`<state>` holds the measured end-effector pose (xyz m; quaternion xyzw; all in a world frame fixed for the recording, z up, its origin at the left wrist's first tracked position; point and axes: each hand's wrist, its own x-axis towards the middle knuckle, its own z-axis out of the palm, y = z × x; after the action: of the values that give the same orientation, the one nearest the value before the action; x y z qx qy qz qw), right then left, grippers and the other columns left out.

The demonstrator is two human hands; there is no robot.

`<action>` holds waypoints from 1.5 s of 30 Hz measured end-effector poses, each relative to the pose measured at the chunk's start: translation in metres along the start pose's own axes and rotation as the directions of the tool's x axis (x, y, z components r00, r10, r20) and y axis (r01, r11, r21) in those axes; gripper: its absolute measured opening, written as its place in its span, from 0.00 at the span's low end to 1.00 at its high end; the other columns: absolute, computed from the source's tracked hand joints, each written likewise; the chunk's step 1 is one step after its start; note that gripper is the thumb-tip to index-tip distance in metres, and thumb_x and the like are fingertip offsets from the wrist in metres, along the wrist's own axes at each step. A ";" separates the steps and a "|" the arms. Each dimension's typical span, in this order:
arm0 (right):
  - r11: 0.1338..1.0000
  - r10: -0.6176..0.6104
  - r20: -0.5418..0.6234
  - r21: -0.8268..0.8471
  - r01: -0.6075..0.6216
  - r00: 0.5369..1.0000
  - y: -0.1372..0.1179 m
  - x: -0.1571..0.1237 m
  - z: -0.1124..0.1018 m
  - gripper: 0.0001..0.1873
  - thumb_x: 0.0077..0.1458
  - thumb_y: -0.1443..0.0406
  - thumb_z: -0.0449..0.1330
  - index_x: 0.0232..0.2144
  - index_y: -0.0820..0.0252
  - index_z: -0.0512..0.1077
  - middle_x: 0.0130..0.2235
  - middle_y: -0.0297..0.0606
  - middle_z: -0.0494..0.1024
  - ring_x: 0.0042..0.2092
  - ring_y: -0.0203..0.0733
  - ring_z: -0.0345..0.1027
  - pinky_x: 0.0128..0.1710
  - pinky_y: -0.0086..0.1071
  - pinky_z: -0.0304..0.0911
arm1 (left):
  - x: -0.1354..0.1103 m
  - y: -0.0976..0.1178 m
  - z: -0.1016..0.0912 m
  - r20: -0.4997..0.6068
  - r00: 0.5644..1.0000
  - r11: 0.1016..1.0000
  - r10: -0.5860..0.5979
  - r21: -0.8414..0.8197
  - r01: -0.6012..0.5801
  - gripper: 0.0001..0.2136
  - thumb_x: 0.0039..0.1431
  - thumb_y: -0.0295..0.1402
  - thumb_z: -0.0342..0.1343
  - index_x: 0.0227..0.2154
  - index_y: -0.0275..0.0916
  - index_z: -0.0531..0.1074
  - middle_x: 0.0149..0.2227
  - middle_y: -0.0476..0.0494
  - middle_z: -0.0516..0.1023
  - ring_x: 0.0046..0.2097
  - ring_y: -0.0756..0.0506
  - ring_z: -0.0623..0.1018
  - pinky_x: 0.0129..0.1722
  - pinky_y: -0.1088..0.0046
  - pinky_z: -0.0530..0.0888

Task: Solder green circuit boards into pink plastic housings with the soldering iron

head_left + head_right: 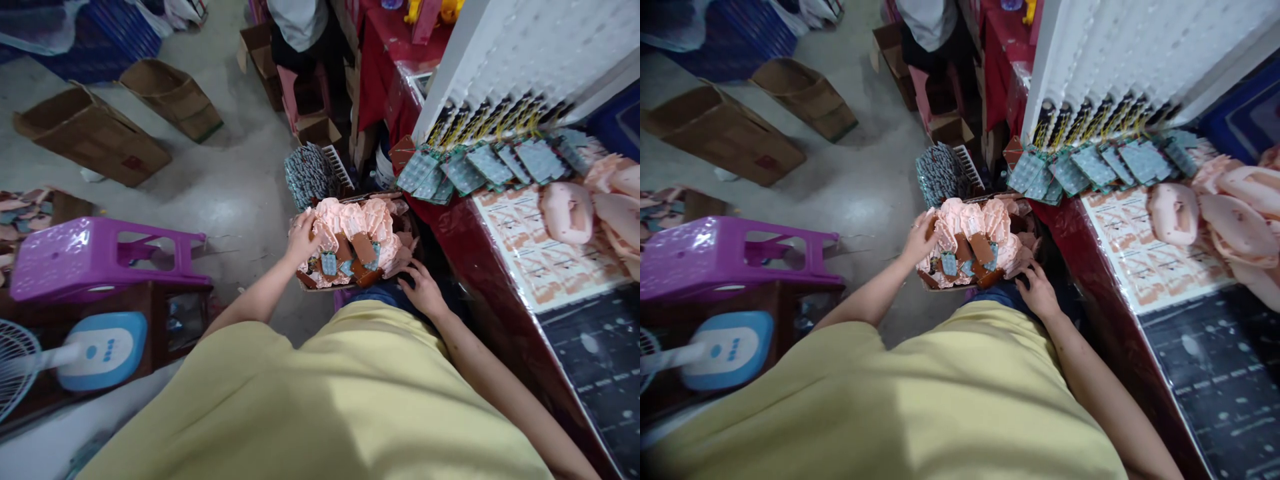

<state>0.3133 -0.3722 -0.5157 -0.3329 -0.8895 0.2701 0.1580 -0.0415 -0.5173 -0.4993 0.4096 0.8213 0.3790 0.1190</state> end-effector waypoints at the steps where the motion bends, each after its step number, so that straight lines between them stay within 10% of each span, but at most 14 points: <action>1: 1.000 0.003 0.001 0.000 -0.003 1.000 -0.001 0.000 0.000 0.16 0.60 0.58 0.56 0.48 0.55 0.73 0.62 0.46 0.66 0.60 0.51 0.67 0.58 0.48 0.69 | -0.009 0.007 0.011 0.026 0.998 0.997 0.057 0.042 -0.058 0.34 0.59 0.40 0.59 0.66 0.32 0.60 0.70 0.28 0.53 0.72 0.34 0.54 0.70 0.55 0.51; 6: 1.000 0.028 -0.013 -0.011 -0.028 1.000 -0.002 -0.005 -0.005 0.17 0.60 0.59 0.56 0.49 0.54 0.73 0.63 0.44 0.65 0.60 0.49 0.67 0.59 0.45 0.68 | -0.032 0.019 0.047 0.088 0.995 0.986 0.051 0.153 -0.064 0.36 0.58 0.34 0.57 0.68 0.30 0.54 0.71 0.26 0.51 0.72 0.33 0.51 0.70 0.50 0.54; 17: 0.996 0.091 -0.089 0.020 -0.089 0.992 -0.005 -0.023 -0.021 0.17 0.59 0.58 0.57 0.49 0.54 0.74 0.63 0.43 0.66 0.59 0.49 0.68 0.60 0.45 0.68 | -0.018 0.024 0.037 0.028 0.998 0.950 0.049 0.306 -0.056 0.29 0.67 0.41 0.46 0.66 0.31 0.59 0.70 0.24 0.53 0.72 0.30 0.52 0.67 0.41 0.53; 22: 0.996 0.071 -0.152 0.059 -0.063 0.986 -0.015 -0.039 -0.042 0.17 0.61 0.55 0.56 0.47 0.56 0.75 0.58 0.44 0.72 0.54 0.47 0.73 0.56 0.44 0.72 | -0.031 0.061 0.042 0.061 0.946 0.865 0.318 0.390 -0.316 0.28 0.66 0.42 0.48 0.66 0.34 0.61 0.71 0.27 0.51 0.72 0.30 0.48 0.67 0.39 0.49; 29: 0.997 -0.023 -0.322 0.059 0.044 0.946 -0.064 -0.097 -0.125 0.11 0.65 0.60 0.57 0.46 0.55 0.74 0.46 0.37 0.81 0.47 0.39 0.77 0.52 0.33 0.72 | -0.056 0.140 0.070 0.211 0.594 0.566 0.777 0.179 -0.804 0.18 0.63 0.32 0.52 0.54 0.40 0.73 0.66 0.32 0.61 0.69 0.33 0.58 0.65 0.43 0.59; 34: 0.952 -0.057 -0.606 -0.271 -0.139 0.794 -0.061 -0.168 -0.184 0.11 0.62 0.68 0.59 0.47 0.54 0.74 0.44 0.33 0.81 0.41 0.36 0.78 0.47 0.28 0.72 | -0.042 0.212 0.088 0.069 0.342 0.346 0.937 -0.071 -0.935 0.17 0.61 0.25 0.54 0.52 0.40 0.72 0.63 0.33 0.63 0.67 0.35 0.62 0.62 0.48 0.67; 39: 0.820 0.060 -0.687 -0.379 -0.428 0.724 -0.022 -0.216 -0.195 0.13 0.65 0.59 0.56 0.49 0.55 0.73 0.48 0.38 0.79 0.48 0.43 0.75 0.51 0.38 0.71 | -0.004 0.292 0.105 0.009 0.116 0.116 0.993 -0.201 -0.973 0.17 0.60 0.21 0.55 0.50 0.40 0.72 0.59 0.34 0.68 0.64 0.36 0.67 0.59 0.51 0.72; 45: 0.696 0.118 -0.609 -0.513 -0.503 0.784 0.010 -0.239 -0.192 0.26 0.66 0.51 0.50 0.60 0.56 0.66 0.64 0.47 0.66 0.60 0.54 0.64 0.55 0.48 0.66 | 0.039 0.360 0.140 0.178 -0.220 -0.172 0.959 -0.248 -0.953 0.11 0.62 0.24 0.52 0.46 0.36 0.74 0.51 0.34 0.77 0.56 0.38 0.75 0.54 0.56 0.75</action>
<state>0.5814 -0.4558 -0.3913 -0.5794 -0.7724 -0.1364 0.2215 0.2141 -0.2784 -0.3309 0.9419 0.1773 0.2723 -0.0852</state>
